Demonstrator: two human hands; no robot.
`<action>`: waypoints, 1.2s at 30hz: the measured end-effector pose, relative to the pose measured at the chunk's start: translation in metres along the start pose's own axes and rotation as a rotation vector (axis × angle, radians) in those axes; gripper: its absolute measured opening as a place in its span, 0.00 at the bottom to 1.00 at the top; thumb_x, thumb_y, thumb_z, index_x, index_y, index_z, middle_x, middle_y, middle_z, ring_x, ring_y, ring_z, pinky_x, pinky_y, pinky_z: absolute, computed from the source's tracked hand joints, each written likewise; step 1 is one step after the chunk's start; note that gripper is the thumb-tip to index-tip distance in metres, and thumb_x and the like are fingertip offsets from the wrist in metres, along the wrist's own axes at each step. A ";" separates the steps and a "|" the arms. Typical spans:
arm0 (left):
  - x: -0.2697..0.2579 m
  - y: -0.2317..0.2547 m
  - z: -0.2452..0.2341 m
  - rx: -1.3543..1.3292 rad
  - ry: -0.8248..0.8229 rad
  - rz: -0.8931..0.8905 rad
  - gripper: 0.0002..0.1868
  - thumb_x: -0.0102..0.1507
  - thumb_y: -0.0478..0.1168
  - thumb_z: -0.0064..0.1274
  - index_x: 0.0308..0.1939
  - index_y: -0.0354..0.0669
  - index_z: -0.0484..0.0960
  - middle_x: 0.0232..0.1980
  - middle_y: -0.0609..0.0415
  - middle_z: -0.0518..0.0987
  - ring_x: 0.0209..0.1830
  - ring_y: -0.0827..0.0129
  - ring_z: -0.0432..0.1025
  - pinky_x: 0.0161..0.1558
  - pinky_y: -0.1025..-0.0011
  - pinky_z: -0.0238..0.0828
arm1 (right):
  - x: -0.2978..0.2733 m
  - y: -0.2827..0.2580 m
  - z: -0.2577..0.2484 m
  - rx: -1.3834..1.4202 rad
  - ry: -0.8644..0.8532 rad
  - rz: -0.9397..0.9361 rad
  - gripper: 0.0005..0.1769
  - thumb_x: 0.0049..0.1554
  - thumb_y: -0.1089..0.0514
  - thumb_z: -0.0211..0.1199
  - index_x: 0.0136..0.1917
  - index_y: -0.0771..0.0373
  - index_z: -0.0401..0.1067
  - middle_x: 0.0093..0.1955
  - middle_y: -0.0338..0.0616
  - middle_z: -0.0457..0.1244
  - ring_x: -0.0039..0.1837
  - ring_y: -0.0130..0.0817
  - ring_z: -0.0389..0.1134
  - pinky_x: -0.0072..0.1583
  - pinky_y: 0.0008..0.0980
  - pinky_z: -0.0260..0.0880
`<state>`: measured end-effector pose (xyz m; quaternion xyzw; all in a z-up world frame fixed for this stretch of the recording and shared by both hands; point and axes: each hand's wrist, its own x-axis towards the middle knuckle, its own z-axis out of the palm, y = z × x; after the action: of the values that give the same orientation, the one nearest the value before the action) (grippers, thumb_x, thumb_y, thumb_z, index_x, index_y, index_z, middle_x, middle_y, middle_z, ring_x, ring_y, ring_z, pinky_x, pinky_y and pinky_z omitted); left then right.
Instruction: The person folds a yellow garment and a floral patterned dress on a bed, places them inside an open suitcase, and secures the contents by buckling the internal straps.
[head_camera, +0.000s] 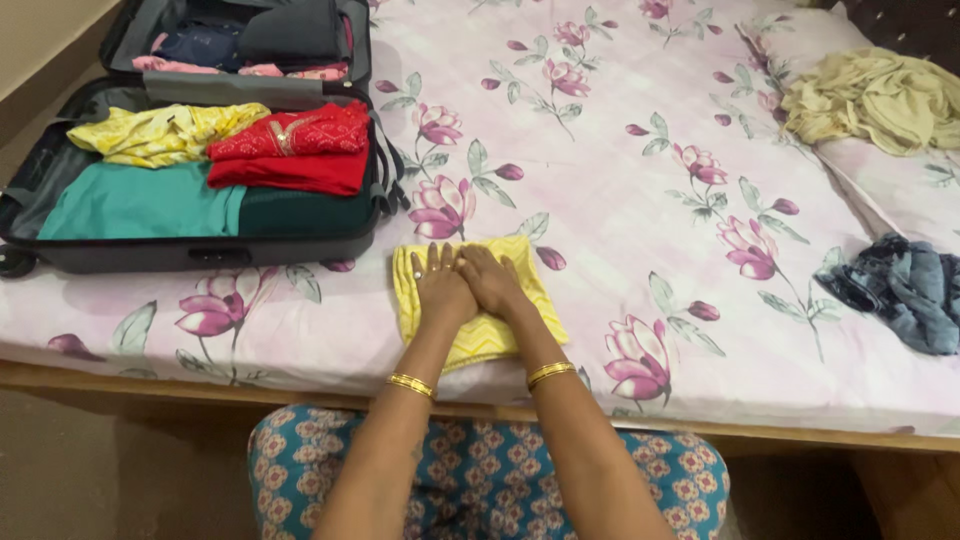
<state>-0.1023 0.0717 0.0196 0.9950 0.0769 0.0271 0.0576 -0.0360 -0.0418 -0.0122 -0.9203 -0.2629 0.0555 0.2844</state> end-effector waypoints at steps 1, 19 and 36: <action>-0.003 -0.002 0.004 0.013 -0.038 -0.020 0.38 0.64 0.55 0.42 0.78 0.52 0.58 0.83 0.52 0.51 0.84 0.55 0.37 0.75 0.43 0.16 | 0.002 0.006 0.001 -0.146 0.012 -0.035 0.35 0.66 0.36 0.38 0.79 0.53 0.57 0.84 0.42 0.48 0.85 0.42 0.43 0.78 0.66 0.38; -0.045 -0.025 -0.056 -0.241 0.061 -0.179 0.50 0.59 0.71 0.48 0.77 0.47 0.59 0.82 0.47 0.50 0.81 0.42 0.39 0.74 0.38 0.29 | -0.062 -0.020 -0.041 -0.323 0.081 0.345 0.48 0.60 0.26 0.42 0.82 0.56 0.48 0.85 0.53 0.41 0.84 0.55 0.38 0.75 0.67 0.37; -0.164 -0.040 -0.044 -0.277 0.244 0.158 0.47 0.59 0.67 0.52 0.72 0.39 0.64 0.78 0.35 0.55 0.78 0.37 0.46 0.75 0.47 0.35 | -0.186 -0.052 -0.031 -0.419 0.239 -0.442 0.42 0.64 0.32 0.47 0.77 0.64 0.59 0.81 0.55 0.52 0.81 0.50 0.49 0.78 0.53 0.43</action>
<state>-0.2729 0.0897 0.0510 0.9698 0.0004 0.1624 0.1817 -0.2109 -0.1165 0.0341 -0.8794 -0.4268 -0.1714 0.1227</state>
